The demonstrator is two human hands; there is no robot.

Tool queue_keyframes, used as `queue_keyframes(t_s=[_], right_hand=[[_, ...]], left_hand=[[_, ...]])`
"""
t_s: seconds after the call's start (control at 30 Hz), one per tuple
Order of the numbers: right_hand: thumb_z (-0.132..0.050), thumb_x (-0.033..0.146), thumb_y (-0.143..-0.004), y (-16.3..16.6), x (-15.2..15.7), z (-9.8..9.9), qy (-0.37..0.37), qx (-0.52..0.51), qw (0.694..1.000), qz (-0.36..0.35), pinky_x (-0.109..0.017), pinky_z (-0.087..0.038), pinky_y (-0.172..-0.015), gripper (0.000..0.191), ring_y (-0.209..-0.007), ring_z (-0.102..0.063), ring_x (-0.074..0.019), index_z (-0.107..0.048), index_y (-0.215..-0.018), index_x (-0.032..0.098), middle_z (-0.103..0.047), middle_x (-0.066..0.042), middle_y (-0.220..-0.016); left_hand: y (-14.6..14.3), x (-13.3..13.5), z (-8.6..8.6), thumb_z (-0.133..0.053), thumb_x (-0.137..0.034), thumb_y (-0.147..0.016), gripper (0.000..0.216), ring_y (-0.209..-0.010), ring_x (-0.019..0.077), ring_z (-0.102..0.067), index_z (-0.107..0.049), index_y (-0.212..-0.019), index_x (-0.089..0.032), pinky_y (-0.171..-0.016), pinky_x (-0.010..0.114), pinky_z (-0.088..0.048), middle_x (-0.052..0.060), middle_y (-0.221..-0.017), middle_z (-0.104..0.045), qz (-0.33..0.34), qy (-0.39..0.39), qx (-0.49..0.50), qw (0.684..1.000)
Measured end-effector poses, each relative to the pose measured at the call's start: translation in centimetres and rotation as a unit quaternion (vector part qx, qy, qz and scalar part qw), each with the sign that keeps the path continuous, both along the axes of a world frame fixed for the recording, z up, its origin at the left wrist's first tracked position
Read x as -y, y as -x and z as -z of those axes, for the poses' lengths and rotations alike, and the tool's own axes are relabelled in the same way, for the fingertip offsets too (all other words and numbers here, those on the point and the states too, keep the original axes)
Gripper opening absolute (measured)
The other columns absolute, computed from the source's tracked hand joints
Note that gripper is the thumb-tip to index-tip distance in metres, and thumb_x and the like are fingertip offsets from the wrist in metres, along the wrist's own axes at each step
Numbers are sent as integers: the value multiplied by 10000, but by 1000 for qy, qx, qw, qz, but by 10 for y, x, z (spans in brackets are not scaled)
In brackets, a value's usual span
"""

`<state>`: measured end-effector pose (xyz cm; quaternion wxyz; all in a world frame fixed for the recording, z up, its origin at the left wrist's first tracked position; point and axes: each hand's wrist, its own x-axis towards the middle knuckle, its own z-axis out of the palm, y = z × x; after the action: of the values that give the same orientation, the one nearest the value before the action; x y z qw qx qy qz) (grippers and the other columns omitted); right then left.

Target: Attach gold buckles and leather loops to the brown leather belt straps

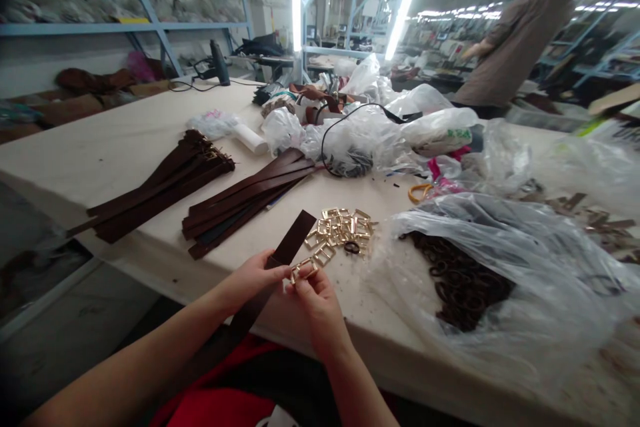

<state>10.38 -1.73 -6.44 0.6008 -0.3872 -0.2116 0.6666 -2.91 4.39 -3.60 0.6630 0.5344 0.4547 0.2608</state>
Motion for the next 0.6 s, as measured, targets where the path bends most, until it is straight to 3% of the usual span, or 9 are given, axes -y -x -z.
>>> queue_keyframes(t_s=[0.1, 0.23, 0.37, 0.5, 0.6], right_hand=[[-689, 274, -675, 3, 4, 1, -1, 6, 1000, -24, -227, -448, -668, 177, -673, -558, -89, -561, -762, 188, -594, 20, -785], [-713, 315, -631, 5, 5, 2, 57, -6, 998, -28, -209, -438, -584, 303, -630, -562, -92, -559, -858, 188, -610, 2, -793], [-712, 317, -624, 2, 3, 3, 35, 90, 995, -14, -181, -366, -471, 434, -514, -496, -70, -530, -1002, 208, -604, 31, -697], [-671, 340, -654, -3, 3, 3, -8, 205, 978, -32, -209, -362, -469, 336, -491, -460, -77, -590, -950, 204, -586, 37, -635], [-652, 344, -680, -11, 3, 2, -14, 226, 974, -14, -211, -352, -456, 282, -467, -433, -71, -609, -914, 192, -551, 45, -583]], left_hand=[[-2, -1, 0, -672, -312, -662, 319, -573, 92, -517, -538, -878, -118, -526, 195, -409, -20, -683, -551, -19, 8, 17, 1000], [1, -2, -2, -652, -262, -668, 273, -596, 98, -526, -534, -870, -122, -551, 199, -423, -17, -696, -559, -12, -15, -11, 1000], [3, 2, -7, -620, -254, -684, 260, -609, 115, -537, -541, -899, -131, -551, 212, -436, -10, -718, -579, 13, -54, -46, 997], [3, 5, -10, -610, -269, -689, 258, -665, 141, -554, -550, -907, -145, -581, 226, -448, 0, -750, -590, 33, -101, -76, 991], [8, 4, -12, -564, -367, -744, 273, -623, 133, -547, -541, -901, -145, -560, 220, -439, 4, -742, -582, 74, -96, -82, 989]])
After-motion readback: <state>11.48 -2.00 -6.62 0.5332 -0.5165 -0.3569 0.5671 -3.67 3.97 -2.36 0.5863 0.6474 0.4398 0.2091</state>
